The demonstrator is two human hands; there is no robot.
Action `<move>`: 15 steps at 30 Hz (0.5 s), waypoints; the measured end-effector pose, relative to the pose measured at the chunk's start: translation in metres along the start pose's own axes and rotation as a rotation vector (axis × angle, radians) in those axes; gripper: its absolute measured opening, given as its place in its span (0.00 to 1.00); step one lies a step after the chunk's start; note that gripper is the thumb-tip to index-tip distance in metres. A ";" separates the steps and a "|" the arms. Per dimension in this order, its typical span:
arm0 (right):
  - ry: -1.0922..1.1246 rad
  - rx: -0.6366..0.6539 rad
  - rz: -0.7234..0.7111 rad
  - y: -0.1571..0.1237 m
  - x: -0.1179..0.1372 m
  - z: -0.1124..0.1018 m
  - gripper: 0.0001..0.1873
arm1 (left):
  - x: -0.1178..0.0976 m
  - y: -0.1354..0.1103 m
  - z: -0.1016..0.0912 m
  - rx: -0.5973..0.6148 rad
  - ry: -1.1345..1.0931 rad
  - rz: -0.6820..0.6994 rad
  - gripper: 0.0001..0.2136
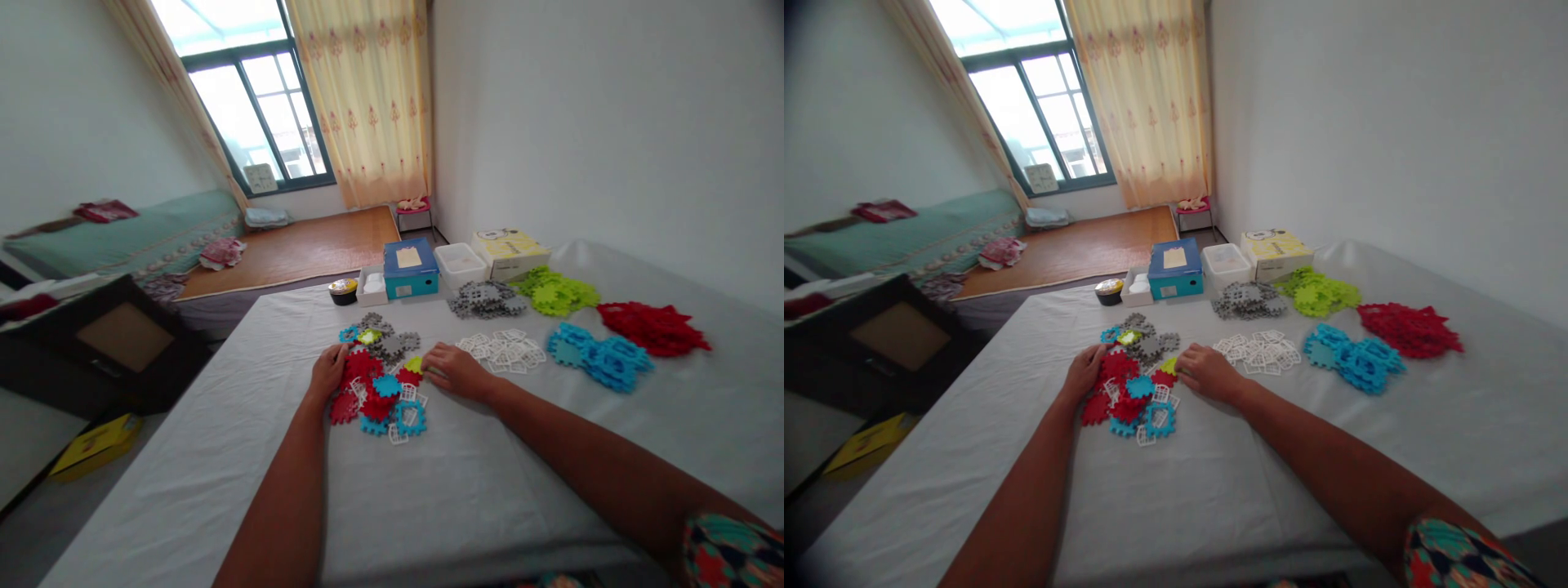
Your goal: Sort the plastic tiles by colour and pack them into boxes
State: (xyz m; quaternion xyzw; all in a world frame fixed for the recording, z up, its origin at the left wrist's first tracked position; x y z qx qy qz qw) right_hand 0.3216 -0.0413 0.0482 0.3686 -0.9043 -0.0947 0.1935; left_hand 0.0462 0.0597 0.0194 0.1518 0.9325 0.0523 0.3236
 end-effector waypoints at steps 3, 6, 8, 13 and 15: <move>0.059 -0.168 0.141 -0.005 -0.015 -0.017 0.06 | 0.001 0.000 0.000 -0.002 -0.002 -0.002 0.23; 0.124 -0.260 0.301 -0.013 -0.042 -0.028 0.08 | 0.003 0.001 0.001 0.007 -0.001 -0.001 0.24; 0.146 -0.296 0.393 -0.019 -0.062 -0.035 0.10 | 0.003 0.002 0.001 0.016 0.000 0.000 0.24; 0.255 -0.409 0.525 -0.038 -0.115 -0.055 0.11 | 0.004 0.002 0.001 0.022 -0.011 0.001 0.24; 0.368 -0.449 0.595 -0.049 -0.140 -0.059 0.12 | 0.004 0.002 0.000 0.017 -0.017 -0.004 0.24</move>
Point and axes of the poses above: each hand's wrist, its own y-axis towards the middle knuckle, its own z-axis out of the palm, x = y × z, the point moved 6 cm from there along y, towards the middle knuckle, and after that the axes turned 8 degrees about x, right-handed, at the moved point
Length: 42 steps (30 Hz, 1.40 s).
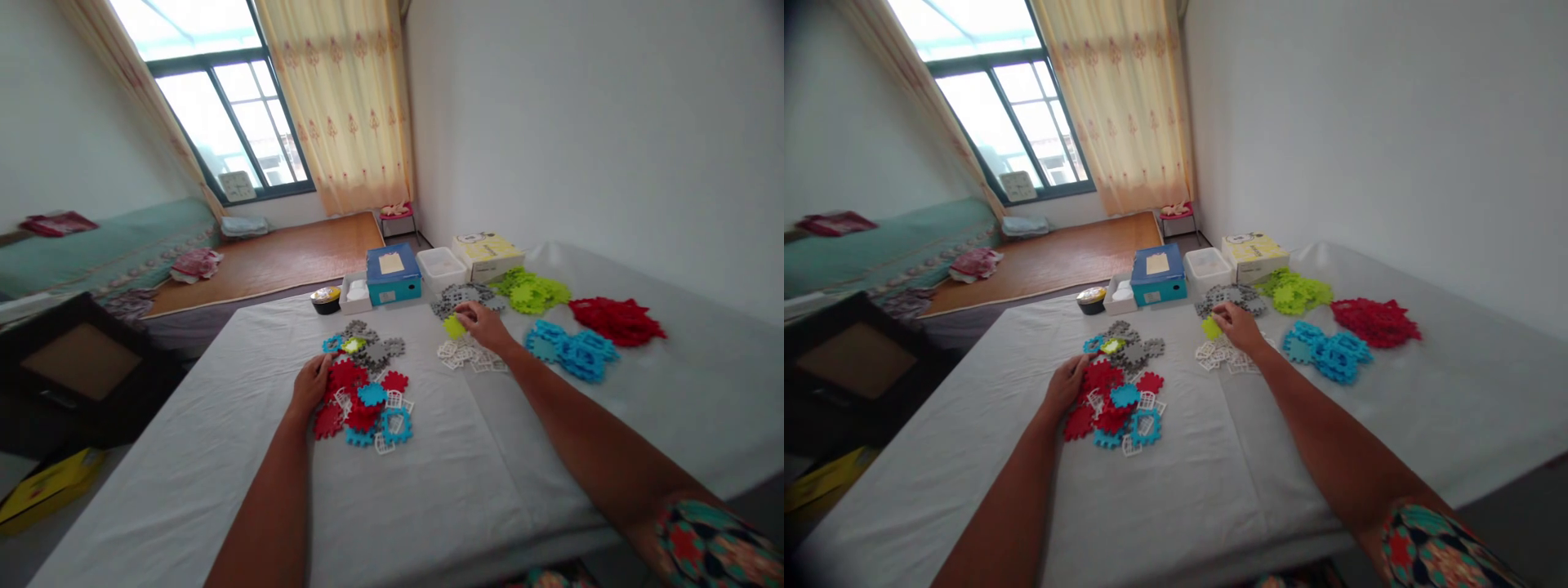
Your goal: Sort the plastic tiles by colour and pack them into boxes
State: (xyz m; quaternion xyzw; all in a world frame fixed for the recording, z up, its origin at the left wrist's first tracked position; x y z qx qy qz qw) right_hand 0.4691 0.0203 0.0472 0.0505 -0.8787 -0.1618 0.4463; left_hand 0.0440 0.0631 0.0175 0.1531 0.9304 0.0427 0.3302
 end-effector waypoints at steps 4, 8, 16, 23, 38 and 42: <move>0.207 -0.211 0.159 0.012 -0.054 -0.041 0.19 | -0.001 0.000 -0.002 0.001 0.003 -0.013 0.24; 0.154 -0.547 0.248 0.011 -0.099 -0.095 0.28 | -0.002 -0.001 -0.001 0.018 0.009 -0.018 0.24; -0.469 -0.601 0.109 0.004 -0.071 -0.113 0.30 | -0.002 -0.001 -0.003 0.000 0.015 -0.025 0.23; -0.506 -0.697 0.139 -0.006 -0.059 -0.118 0.29 | -0.004 -0.001 0.000 0.019 -0.001 -0.018 0.24; -0.725 0.182 0.421 -0.008 -0.083 -0.087 0.24 | -0.002 0.000 -0.001 0.006 0.026 -0.004 0.24; -0.718 0.130 0.377 -0.007 -0.076 -0.095 0.24 | -0.005 -0.001 -0.003 0.002 0.023 -0.011 0.23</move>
Point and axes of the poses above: each hand's wrist, its own y-axis towards the middle knuckle, its own z-axis out of the palm, x = y × z, the point moved 6 cm from there along y, towards the middle knuckle, and after that the axes turned 8 degrees about x, right-handed, at the moved point
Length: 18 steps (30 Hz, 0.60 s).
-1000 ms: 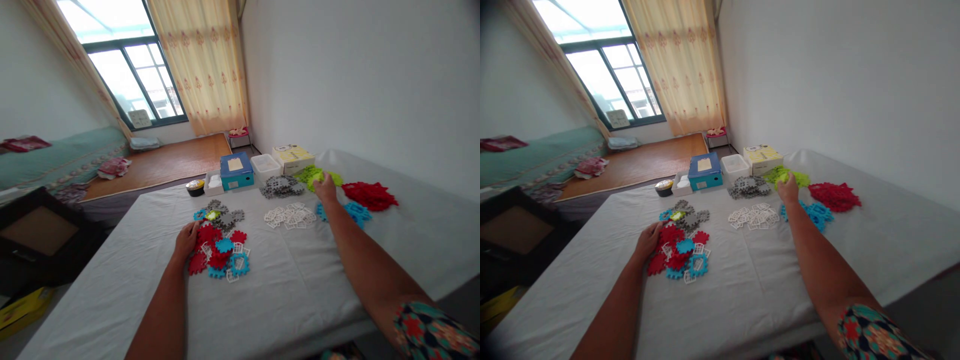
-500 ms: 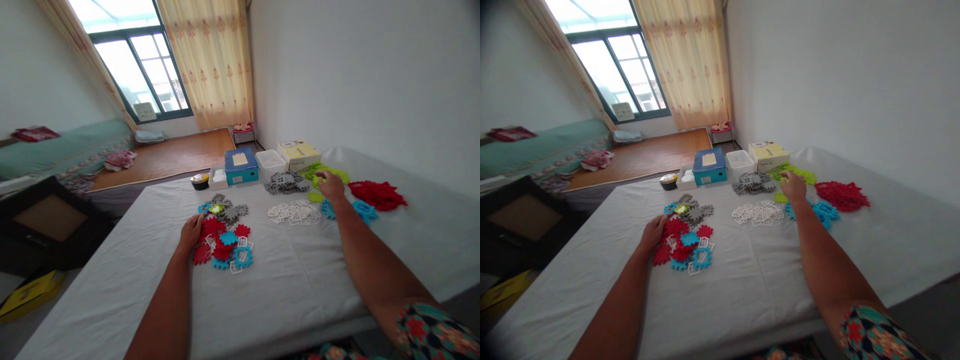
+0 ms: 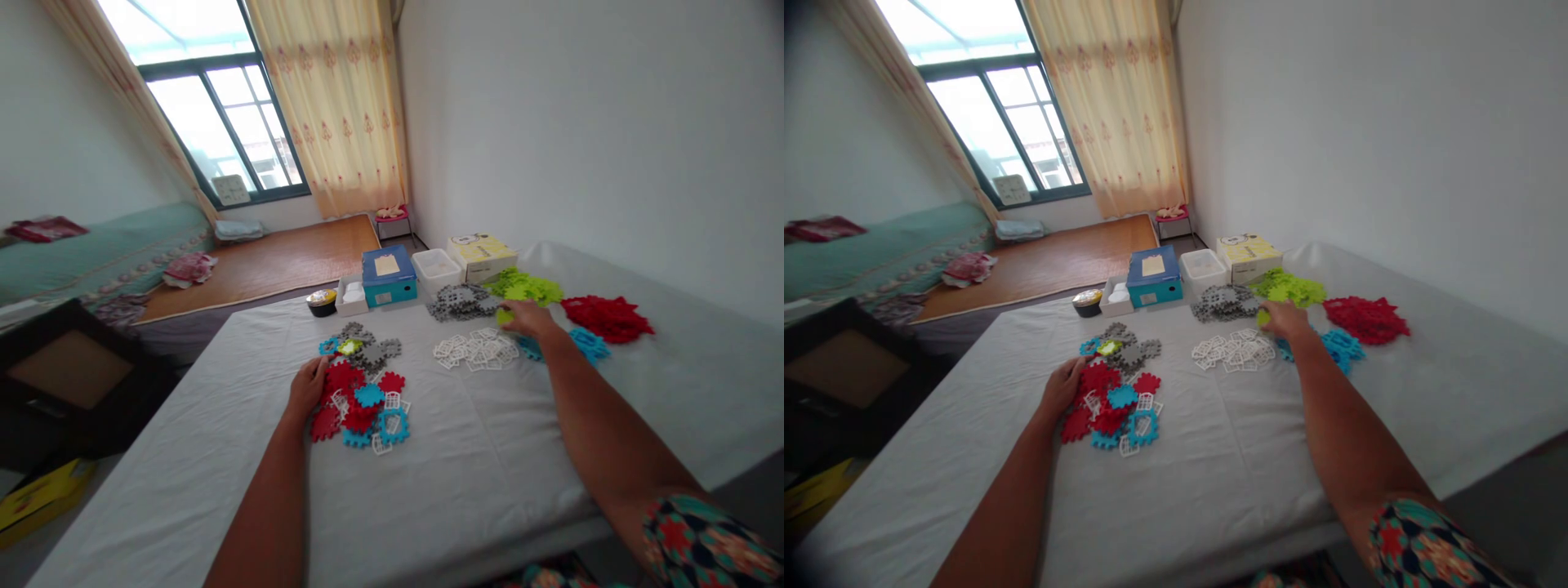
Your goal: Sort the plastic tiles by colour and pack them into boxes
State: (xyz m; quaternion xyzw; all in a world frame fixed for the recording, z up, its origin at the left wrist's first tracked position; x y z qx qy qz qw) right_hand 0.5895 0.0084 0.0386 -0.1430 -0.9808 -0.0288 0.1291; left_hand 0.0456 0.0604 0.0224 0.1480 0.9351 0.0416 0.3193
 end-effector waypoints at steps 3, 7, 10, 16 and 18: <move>0.029 -0.094 0.007 0.002 -0.007 -0.009 0.27 | -0.001 0.000 0.000 0.003 0.002 -0.002 0.23; 0.177 -0.419 0.081 0.005 -0.026 -0.026 0.33 | 0.000 0.001 0.000 0.005 -0.004 0.007 0.24; 0.368 -0.583 0.076 0.005 -0.035 -0.029 0.39 | 0.002 0.002 0.002 0.013 -0.006 0.002 0.23; 0.424 -0.650 -0.023 0.000 -0.015 -0.030 0.29 | 0.004 0.002 0.002 0.012 -0.012 -0.004 0.23; 0.388 -0.640 -0.081 -0.003 0.003 -0.031 0.27 | 0.004 0.002 0.003 0.008 -0.022 0.002 0.24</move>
Point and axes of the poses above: each hand's wrist, its own y-axis towards the middle knuckle, its own z-axis out of the palm, x = y × z, the point moved 6 cm from there along y, towards the middle knuckle, and after that the axes turned 8 degrees about x, right-handed, at the moved point
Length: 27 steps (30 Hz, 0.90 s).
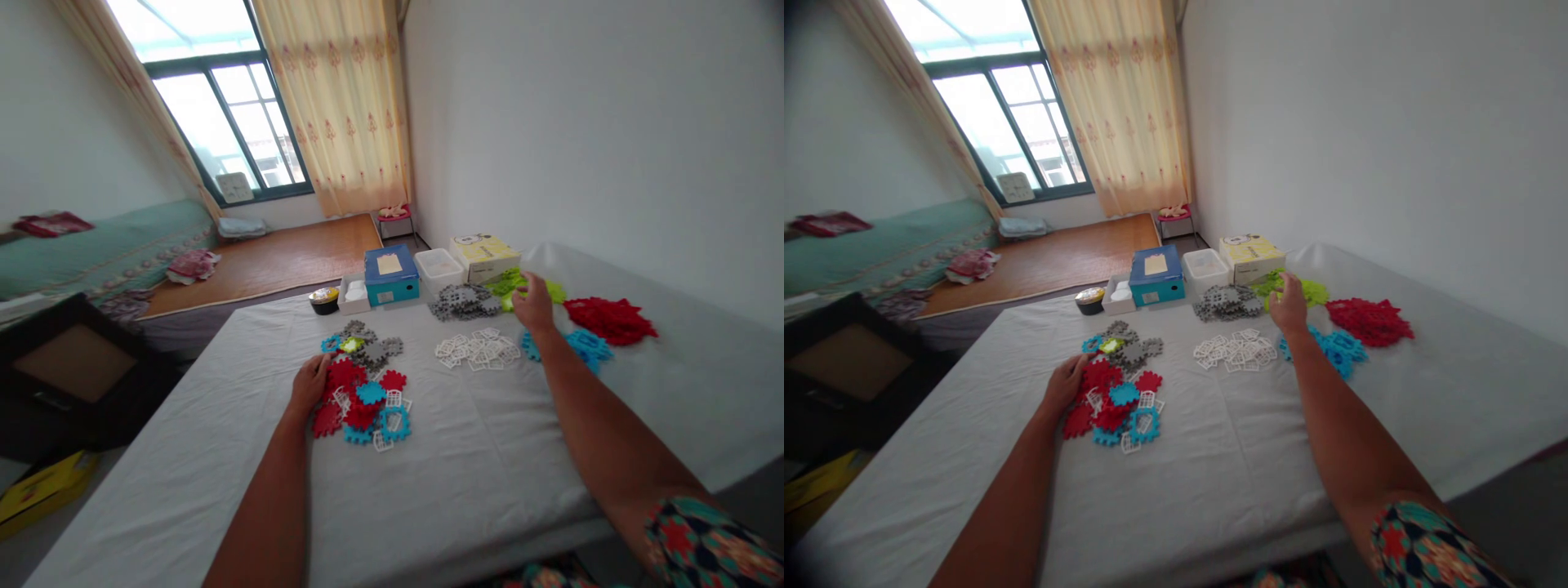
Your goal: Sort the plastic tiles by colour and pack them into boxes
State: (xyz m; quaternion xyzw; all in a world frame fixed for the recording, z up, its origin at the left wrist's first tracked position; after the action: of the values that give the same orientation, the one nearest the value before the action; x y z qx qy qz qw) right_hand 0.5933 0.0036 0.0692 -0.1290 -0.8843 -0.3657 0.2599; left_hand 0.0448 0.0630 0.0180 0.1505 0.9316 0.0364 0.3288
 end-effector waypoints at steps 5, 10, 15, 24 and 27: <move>0.071 0.147 -0.160 -0.026 0.066 0.027 0.21 | 0.000 -0.001 0.001 -0.004 0.002 -0.008 0.23; 0.292 0.586 -0.536 -0.104 0.164 0.067 0.17 | -0.001 -0.001 0.002 -0.005 -0.001 -0.002 0.23; 0.293 0.905 -0.884 -0.180 0.227 0.078 0.28 | 0.001 -0.001 0.002 -0.013 -0.007 0.006 0.22; 0.326 0.988 -0.800 -0.175 0.215 0.086 0.16 | 0.007 0.001 0.004 -0.004 -0.010 0.001 0.22; 0.337 0.910 -0.760 -0.157 0.207 0.082 0.15 | 0.008 0.002 0.004 -0.005 -0.009 0.008 0.23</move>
State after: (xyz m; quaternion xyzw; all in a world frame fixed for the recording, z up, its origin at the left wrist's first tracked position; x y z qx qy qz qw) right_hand 0.3257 -0.0400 0.0439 0.3786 -0.8826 -0.0342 0.2765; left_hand 0.0423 0.0670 0.0103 0.1537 0.9295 0.0394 0.3331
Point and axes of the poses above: each hand's wrist, its own y-axis towards the middle knuckle, its own z-axis out of the palm, x = y × z, the point moved 6 cm from there along y, towards the middle knuckle, and after that the axes turned 8 degrees about x, right-handed, at the moved point
